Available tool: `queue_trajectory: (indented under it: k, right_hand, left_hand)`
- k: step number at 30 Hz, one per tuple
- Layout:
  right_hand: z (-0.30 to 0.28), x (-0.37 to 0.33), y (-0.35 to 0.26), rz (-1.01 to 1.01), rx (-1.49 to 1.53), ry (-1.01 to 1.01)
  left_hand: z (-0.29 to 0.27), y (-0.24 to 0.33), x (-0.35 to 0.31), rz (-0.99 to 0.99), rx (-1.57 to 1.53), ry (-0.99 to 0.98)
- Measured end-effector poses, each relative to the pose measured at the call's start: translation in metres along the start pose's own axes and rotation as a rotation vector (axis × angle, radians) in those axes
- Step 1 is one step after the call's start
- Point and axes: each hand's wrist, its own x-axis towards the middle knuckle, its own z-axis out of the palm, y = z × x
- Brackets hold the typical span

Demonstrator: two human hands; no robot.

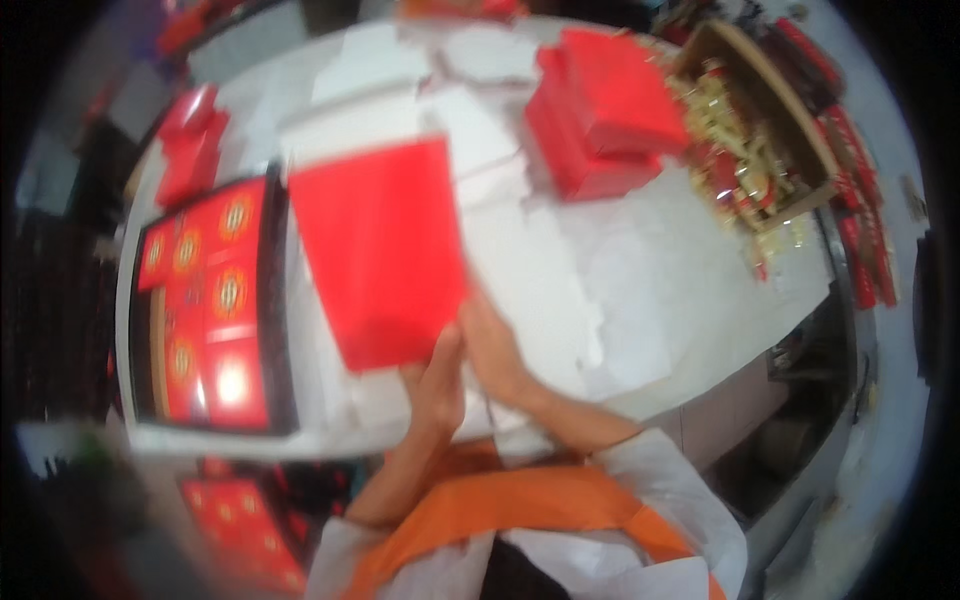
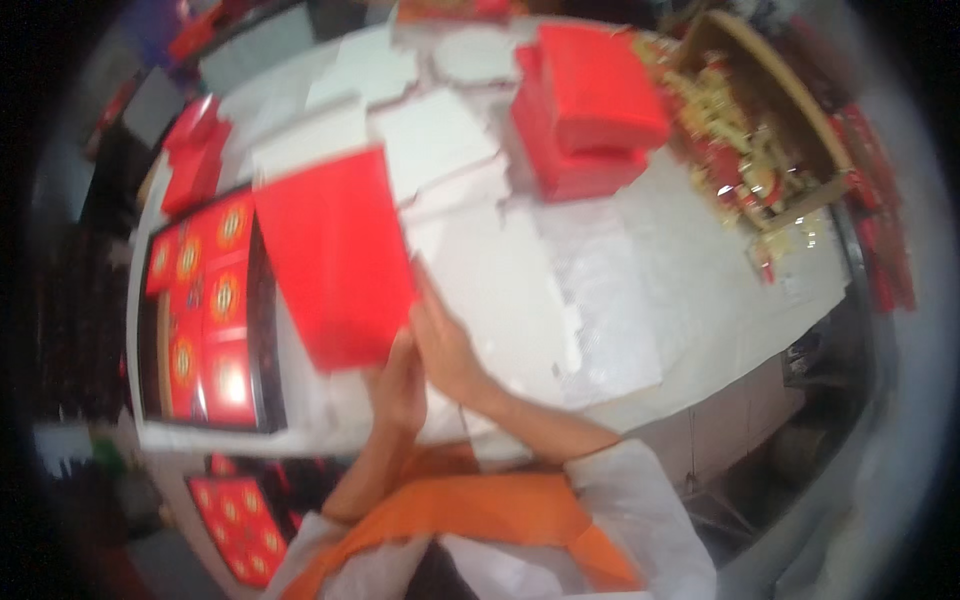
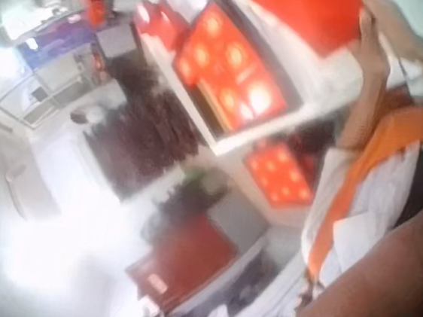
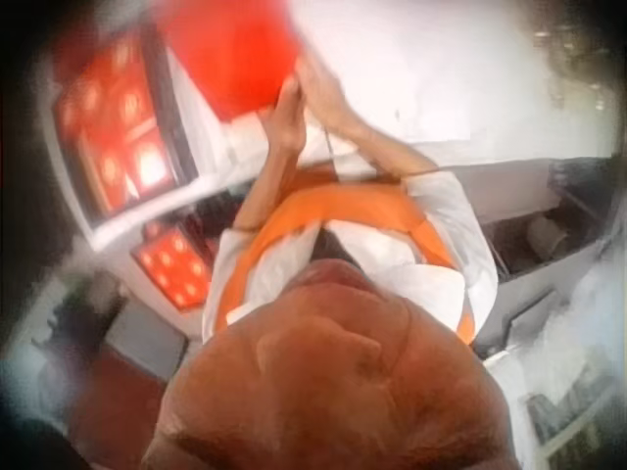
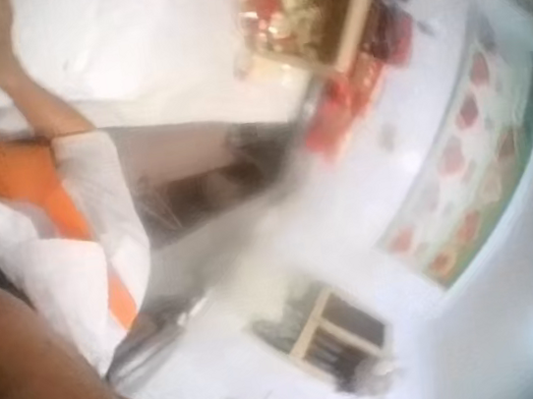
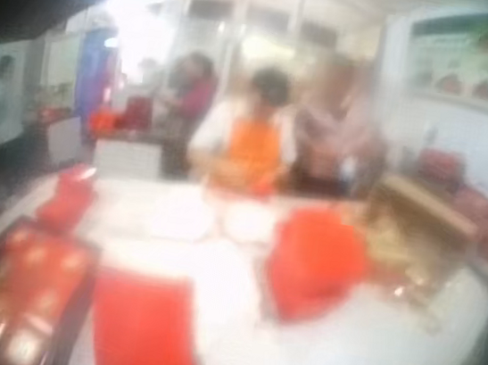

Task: The person assembles small red gift boxes by folding flat white cardboard pieces into rectangular shapes. They place a small wrapped item inside each box, fold the flaps to close it, and stack the finished boxes on the table. The process is repeated continuously with a steady rhythm.

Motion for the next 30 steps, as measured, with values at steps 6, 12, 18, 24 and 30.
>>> queue_trajectory:
  k: [6, 12, 18, 24, 30]
  right_hand:
    - [-0.008, -0.011, -0.028, -0.089, -0.042, -0.039]
    - [-0.006, -0.013, -0.019, -0.176, 0.006, 0.051]
    - [0.000, -0.012, -0.016, -0.148, 0.003, 0.145]
    - [-0.002, -0.009, -0.019, -0.080, 0.195, 0.061]
    - [-0.007, -0.016, -0.018, -0.251, -0.336, 0.037]
  left_hand:
    - [0.037, 0.052, -0.003, -0.096, 0.387, 0.028]
    - [0.028, 0.027, -0.004, 0.006, 0.255, -0.020]
    - [0.026, 0.015, -0.002, -0.035, -0.005, 0.010]
    - [0.018, 0.026, 0.003, -0.166, -0.250, -0.099]
    - [0.006, 0.020, 0.002, -0.193, -0.265, -0.031]
